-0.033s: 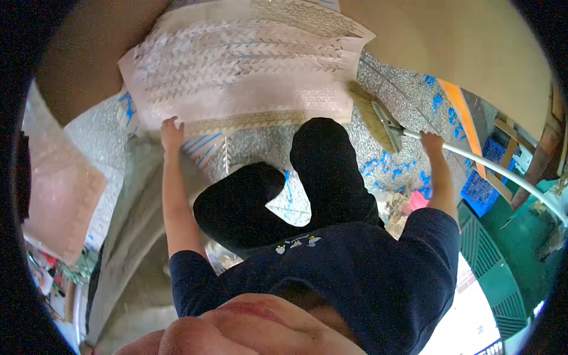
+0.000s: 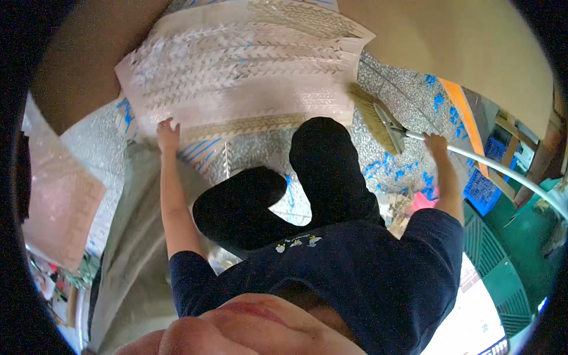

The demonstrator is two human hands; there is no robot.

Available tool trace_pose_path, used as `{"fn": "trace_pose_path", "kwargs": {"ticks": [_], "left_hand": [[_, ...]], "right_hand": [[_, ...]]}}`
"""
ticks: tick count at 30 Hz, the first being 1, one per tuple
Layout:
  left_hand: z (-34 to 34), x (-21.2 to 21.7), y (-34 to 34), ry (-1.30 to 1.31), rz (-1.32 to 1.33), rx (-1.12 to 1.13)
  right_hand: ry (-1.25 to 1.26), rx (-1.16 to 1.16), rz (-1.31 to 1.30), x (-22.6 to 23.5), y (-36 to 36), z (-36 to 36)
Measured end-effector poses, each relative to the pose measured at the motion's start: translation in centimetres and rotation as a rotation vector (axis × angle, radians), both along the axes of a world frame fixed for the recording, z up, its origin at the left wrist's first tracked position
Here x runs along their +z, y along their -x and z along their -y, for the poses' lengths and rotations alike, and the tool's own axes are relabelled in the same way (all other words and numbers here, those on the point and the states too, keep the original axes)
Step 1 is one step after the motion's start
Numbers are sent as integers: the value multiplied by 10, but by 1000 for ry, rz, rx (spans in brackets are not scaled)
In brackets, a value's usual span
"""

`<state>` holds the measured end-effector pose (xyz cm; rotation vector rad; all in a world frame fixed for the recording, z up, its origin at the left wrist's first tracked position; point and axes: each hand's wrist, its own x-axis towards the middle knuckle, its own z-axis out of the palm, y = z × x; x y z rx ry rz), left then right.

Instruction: Organizing raw shoe materials and sweeping the workshop floor.

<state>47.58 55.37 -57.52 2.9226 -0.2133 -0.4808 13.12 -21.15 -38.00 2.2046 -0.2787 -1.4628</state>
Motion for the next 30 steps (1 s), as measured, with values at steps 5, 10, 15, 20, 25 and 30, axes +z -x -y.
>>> {"fn": "trace_pose_path", "kwargs": {"ticks": [5,10,15,20,25,30], "left_hand": [[-15,-36,-39,-54,267,88],[-19,-48,-57,40,218,367],[-43,-51,-81,-17,210,304],[-58,-63,-91,4,249,390],[-56,-54,-97,30,303,415],[3,-15,-97,98,395,150]], "right_hand": [[-22,52,79,21,22,15],[71,41,34,-3,44,27],[128,55,57,-14,54,41],[147,65,134,-19,-4,-10],[-416,22,808,-71,-155,-95],[-514,303,1363,-142,-315,-163]]}}
